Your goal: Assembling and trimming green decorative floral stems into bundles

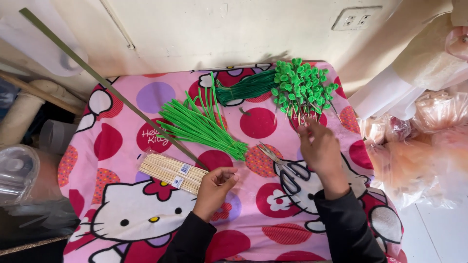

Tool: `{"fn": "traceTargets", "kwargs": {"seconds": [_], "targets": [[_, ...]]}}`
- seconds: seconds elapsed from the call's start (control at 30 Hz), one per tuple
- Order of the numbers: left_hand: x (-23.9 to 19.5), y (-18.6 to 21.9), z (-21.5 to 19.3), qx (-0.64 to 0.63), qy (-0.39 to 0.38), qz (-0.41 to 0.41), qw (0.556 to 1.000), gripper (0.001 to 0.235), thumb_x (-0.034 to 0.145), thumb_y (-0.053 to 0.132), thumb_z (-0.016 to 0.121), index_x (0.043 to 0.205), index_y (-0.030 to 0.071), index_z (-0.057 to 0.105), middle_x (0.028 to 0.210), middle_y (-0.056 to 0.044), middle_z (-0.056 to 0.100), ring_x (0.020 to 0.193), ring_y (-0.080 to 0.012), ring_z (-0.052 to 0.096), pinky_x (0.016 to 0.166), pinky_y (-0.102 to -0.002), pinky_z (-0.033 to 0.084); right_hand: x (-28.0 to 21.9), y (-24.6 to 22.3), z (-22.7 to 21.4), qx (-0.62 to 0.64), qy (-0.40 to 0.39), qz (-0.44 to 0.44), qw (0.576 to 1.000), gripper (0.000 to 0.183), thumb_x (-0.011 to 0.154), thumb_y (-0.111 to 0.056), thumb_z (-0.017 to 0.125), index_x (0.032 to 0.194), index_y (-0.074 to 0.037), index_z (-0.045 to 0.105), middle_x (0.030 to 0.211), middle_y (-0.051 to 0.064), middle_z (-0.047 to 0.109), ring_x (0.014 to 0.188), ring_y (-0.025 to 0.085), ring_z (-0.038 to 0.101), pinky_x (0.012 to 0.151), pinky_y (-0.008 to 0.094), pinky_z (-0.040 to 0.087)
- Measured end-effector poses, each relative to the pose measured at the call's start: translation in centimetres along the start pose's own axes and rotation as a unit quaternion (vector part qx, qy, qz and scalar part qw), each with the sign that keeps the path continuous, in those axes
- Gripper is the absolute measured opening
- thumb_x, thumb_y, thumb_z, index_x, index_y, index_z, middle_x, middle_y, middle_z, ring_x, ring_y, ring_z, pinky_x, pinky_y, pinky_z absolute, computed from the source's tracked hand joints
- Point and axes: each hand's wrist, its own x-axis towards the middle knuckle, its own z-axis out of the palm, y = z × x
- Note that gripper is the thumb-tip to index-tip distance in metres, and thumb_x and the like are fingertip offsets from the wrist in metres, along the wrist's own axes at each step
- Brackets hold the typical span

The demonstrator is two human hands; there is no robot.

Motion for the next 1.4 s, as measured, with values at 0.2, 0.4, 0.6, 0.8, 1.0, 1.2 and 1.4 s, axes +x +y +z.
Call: {"fn": "traceTargets", "kwargs": {"seconds": [0.2,0.4,0.6,0.8,1.0,1.2,1.4], "targets": [[-0.1,1.9,-0.2,0.160,0.006,0.082,0.984,0.015,0.084,0.008,0.080,0.100,0.009,0.081,0.079,-0.006,0.074,0.076,-0.0150,0.068,0.072,-0.028,0.054,-4.7,-1.8,6.5,0.052,-0.079,-0.154,0.984,0.021,0.087,-0.025,0.074,0.105,-0.016,0.078,0.087,0.007,0.075,0.085,0.030,0.074,0.073,0.040,0.061],[-1.3,3.3,-1.0,0.379,-0.022,0.235,0.895,0.016,0.083,0.014,0.068,0.098,0.009,0.073,0.086,-0.006,0.067,0.083,-0.0284,0.066,0.077,-0.041,0.049,-8.0,-6.8,6.4,0.072,-0.162,-0.298,0.938,0.051,0.086,-0.025,0.069,0.135,-0.014,0.063,0.142,0.020,0.053,0.134,0.040,0.045,0.108,0.054,0.041],[-2.1,4.1,-2.2,0.411,-0.006,0.193,0.891,0.015,0.086,0.016,0.068,0.097,0.009,0.074,0.093,-0.007,0.068,0.094,-0.0296,0.064,0.083,-0.041,0.049,-5.1,-6.5,7.2,0.086,-0.102,-0.299,0.945,0.040,0.095,-0.025,0.065,0.133,-0.013,0.060,0.154,0.024,0.040,0.129,0.044,0.045,0.097,0.061,0.048],[-2.2,4.7,-4.5,0.540,0.056,0.137,0.828,0.022,0.089,0.030,0.073,0.102,0.012,0.075,0.097,-0.009,0.067,0.095,-0.0375,0.068,0.085,-0.047,0.054,-4.4,-5.1,9.0,0.001,-0.235,-0.260,0.936,0.046,0.094,-0.030,0.067,0.136,-0.012,0.061,0.149,0.011,0.052,0.142,0.031,0.045,0.106,0.059,0.049],[-2.2,4.5,-4.9,0.602,0.055,0.017,0.796,0.028,0.091,0.036,0.069,0.110,0.016,0.074,0.114,-0.005,0.064,0.118,-0.0342,0.061,0.092,-0.049,0.057,-4.7,-3.9,10.3,0.082,-0.138,-0.289,0.944,0.035,0.090,-0.023,0.072,0.122,-0.011,0.070,0.130,0.006,0.066,0.127,0.027,0.062,0.106,0.043,0.051],[-2.4,5.0,-4.3,0.633,0.028,-0.032,0.773,0.032,0.090,0.038,0.069,0.115,0.017,0.074,0.125,-0.005,0.061,0.129,-0.0342,0.055,0.095,-0.051,0.056,-4.5,-4.2,8.1,0.140,-0.135,-0.307,0.932,0.033,0.086,-0.021,0.077,0.117,-0.010,0.073,0.144,0.015,0.059,0.131,0.038,0.056,0.108,0.051,0.047],[-2.4,5.2,-4.2,0.635,0.016,-0.052,0.771,0.034,0.092,0.038,0.068,0.117,0.016,0.073,0.130,-0.004,0.058,0.133,-0.0319,0.052,0.099,-0.051,0.055,-5.8,-6.4,7.2,0.091,-0.206,-0.317,0.921,0.042,0.085,-0.021,0.074,0.124,-0.006,0.068,0.143,0.015,0.058,0.130,0.038,0.056,0.106,0.052,0.047]]}}
